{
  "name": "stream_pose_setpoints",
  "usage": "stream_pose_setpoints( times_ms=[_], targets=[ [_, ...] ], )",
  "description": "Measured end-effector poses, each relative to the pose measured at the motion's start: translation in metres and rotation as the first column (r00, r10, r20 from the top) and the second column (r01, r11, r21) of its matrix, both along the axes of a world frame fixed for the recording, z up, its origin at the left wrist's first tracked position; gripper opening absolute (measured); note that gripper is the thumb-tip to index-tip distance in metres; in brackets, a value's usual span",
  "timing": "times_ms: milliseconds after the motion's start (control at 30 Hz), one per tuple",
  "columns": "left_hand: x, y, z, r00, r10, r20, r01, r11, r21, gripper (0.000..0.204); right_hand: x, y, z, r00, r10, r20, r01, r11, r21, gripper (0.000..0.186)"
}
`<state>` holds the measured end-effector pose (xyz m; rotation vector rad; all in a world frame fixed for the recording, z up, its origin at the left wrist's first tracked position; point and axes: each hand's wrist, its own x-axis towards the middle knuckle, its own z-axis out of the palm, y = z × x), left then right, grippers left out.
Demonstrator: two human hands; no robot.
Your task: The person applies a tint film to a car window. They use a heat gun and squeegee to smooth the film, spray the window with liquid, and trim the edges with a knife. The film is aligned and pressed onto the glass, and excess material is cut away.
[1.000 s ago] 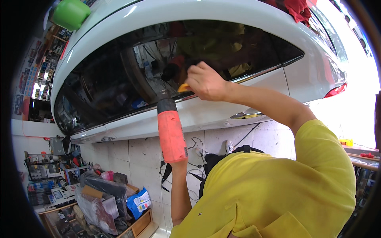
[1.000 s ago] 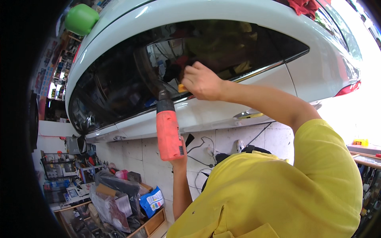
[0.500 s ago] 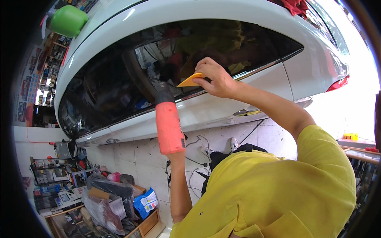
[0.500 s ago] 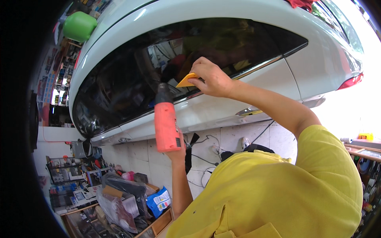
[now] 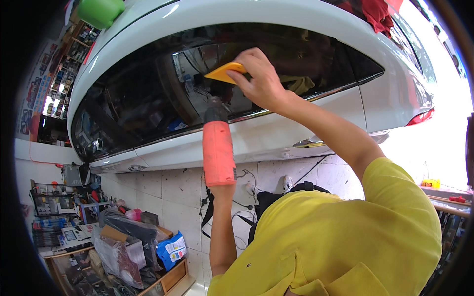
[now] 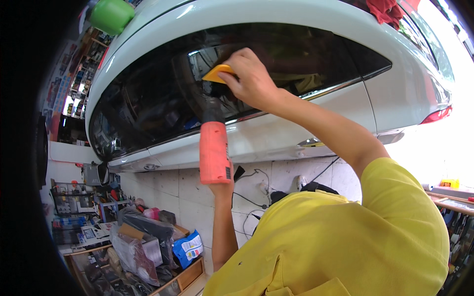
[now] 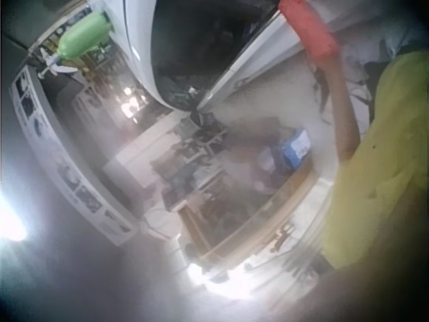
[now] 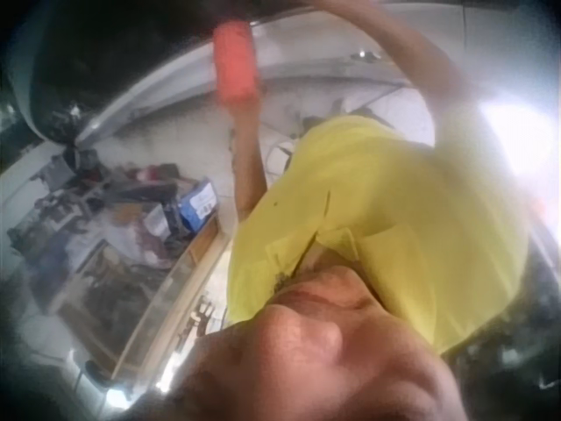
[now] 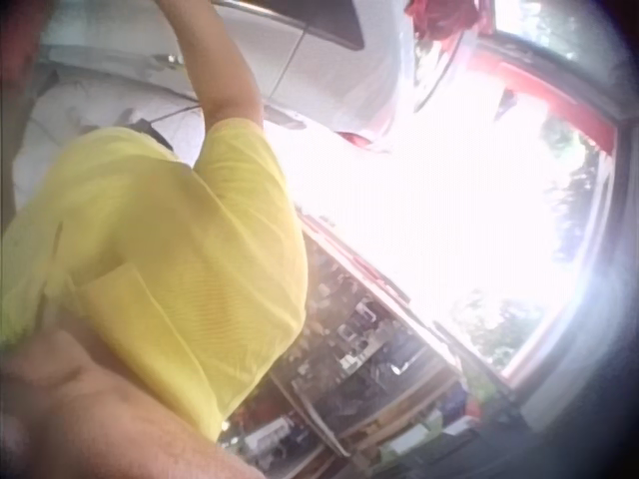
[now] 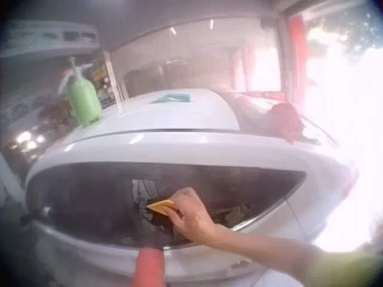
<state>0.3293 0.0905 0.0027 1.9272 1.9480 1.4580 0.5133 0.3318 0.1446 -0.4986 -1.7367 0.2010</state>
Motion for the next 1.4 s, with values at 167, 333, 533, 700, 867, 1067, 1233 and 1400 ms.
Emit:
stream_pose_setpoints(
  times_ms=[167,333,533,700,867,1067,1233,1400],
  targets=[
    [0.001,-0.036,-0.036,0.986,-0.015,0.165,0.031,0.995,-0.092,0.041,-0.054,0.031,0.033,0.997,-0.076,0.008,0.073,0.978,0.193,0.018],
    [0.0,-0.059,-0.031,0.999,-0.028,0.032,0.029,1.0,-0.009,0.05,-0.059,0.017,-0.009,0.955,-0.029,0.296,-0.051,0.964,0.261,0.017],
    [-0.005,-0.059,-0.018,1.0,-0.027,0.003,0.027,1.0,0.015,0.054,-0.037,-0.017,-0.069,0.823,0.051,0.566,-0.2,0.958,0.205,0.018],
    [-0.018,-0.036,0.005,0.993,0.026,-0.116,-0.021,0.999,0.039,0.035,-0.021,-0.022,-0.055,0.857,0.15,0.494,-0.224,0.97,0.094,0.015],
    [-0.025,-0.008,0.014,0.991,0.136,-0.018,-0.135,0.99,0.038,0.022,0.017,-0.009,-0.021,0.989,0.042,0.139,-0.048,0.998,0.04,0.018],
    [-0.02,-0.028,-0.017,0.996,0.067,-0.059,-0.072,0.995,-0.076,0.042,0.056,-0.012,-0.016,0.993,-0.119,0.007,0.12,0.99,-0.072,0.017],
    [-0.007,-0.042,-0.039,0.888,-0.206,0.41,0.252,0.966,-0.059,0.055,0.078,-0.017,-0.026,0.982,-0.19,0.006,0.189,0.974,-0.124,0.018],
    [0.007,-0.022,-0.028,0.971,-0.193,0.142,0.206,0.975,-0.087,0.054,0.091,-0.013,-0.023,0.975,-0.213,0.063,0.22,0.966,-0.137,0.018]
  ],
)
